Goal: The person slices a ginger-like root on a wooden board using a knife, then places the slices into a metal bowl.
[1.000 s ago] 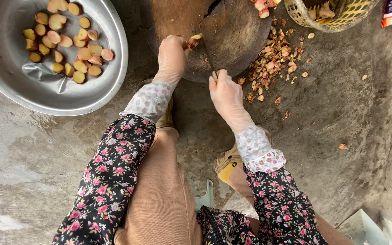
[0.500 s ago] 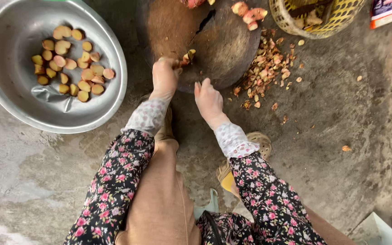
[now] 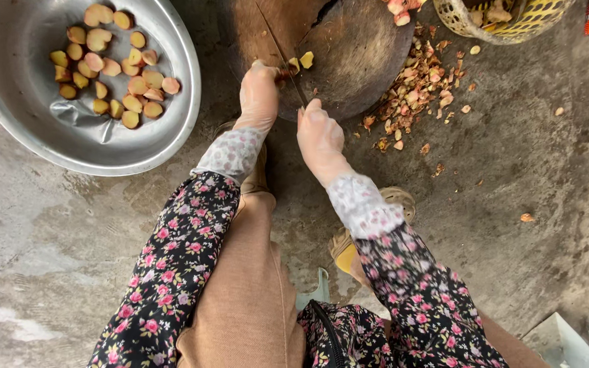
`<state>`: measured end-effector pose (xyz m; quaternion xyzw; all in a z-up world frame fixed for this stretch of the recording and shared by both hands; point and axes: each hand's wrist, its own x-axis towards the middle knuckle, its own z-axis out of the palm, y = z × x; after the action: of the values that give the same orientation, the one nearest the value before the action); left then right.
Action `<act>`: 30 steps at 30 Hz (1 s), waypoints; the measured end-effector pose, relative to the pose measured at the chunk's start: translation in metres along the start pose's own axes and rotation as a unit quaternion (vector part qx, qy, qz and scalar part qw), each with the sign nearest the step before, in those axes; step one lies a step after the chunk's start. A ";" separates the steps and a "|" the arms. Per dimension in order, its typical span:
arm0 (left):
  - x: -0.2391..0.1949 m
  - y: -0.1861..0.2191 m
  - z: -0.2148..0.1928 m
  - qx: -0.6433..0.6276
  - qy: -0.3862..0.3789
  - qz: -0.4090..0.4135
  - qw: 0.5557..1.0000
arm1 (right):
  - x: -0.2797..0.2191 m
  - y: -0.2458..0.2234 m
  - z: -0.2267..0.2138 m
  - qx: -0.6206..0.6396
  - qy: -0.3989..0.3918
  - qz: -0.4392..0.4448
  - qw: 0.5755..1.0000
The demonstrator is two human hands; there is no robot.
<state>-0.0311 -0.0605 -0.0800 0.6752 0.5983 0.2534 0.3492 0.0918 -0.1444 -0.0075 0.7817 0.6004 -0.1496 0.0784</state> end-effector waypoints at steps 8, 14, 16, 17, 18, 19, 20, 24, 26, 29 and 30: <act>0.011 -0.019 0.014 0.009 0.041 0.011 0.999 | 0.022 0.002 0.010 0.063 0.026 -0.013 0.998; 0.010 -0.033 0.026 0.001 0.045 0.033 0.998 | 0.023 0.001 0.025 0.065 0.009 0.020 0.998; 0.026 -0.024 0.020 0.014 0.073 0.043 0.996 | 0.030 0.007 0.018 0.071 0.067 0.005 0.995; 0.026 -0.020 0.013 -0.011 0.067 0.040 0.997 | 0.037 0.009 0.012 0.100 0.075 -0.019 0.992; 0.010 -0.018 0.007 -0.034 0.051 0.025 0.998 | 0.026 0.012 0.011 0.128 0.068 -0.040 0.989; 0.004 -0.015 0.005 -0.035 0.046 0.021 0.998 | 0.020 0.016 0.007 0.128 0.064 -0.037 0.989; 0.004 -0.013 0.001 -0.057 0.056 0.013 0.997 | 0.022 0.020 -0.002 0.136 0.043 -0.028 0.989; 0.008 -0.006 -0.008 -0.081 0.030 -0.006 0.996 | 0.009 0.007 -0.029 0.137 0.014 -0.021 0.990; 0.014 -0.004 -0.009 -0.077 0.025 -0.011 0.997 | 0.014 0.000 -0.034 0.121 -0.003 -0.013 0.993; 0.016 -0.006 -0.005 -0.053 0.010 -0.034 0.998 | 0.024 -0.008 -0.027 0.094 -0.035 0.005 0.995; 0.016 -0.006 -0.003 -0.036 0.000 -0.052 0.998 | 0.026 -0.009 -0.023 0.081 -0.047 0.017 0.995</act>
<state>-0.0348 -0.0439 -0.0836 0.6300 0.6232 0.2567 0.3859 0.0921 -0.1115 0.0058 0.7874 0.5688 -0.2333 0.0455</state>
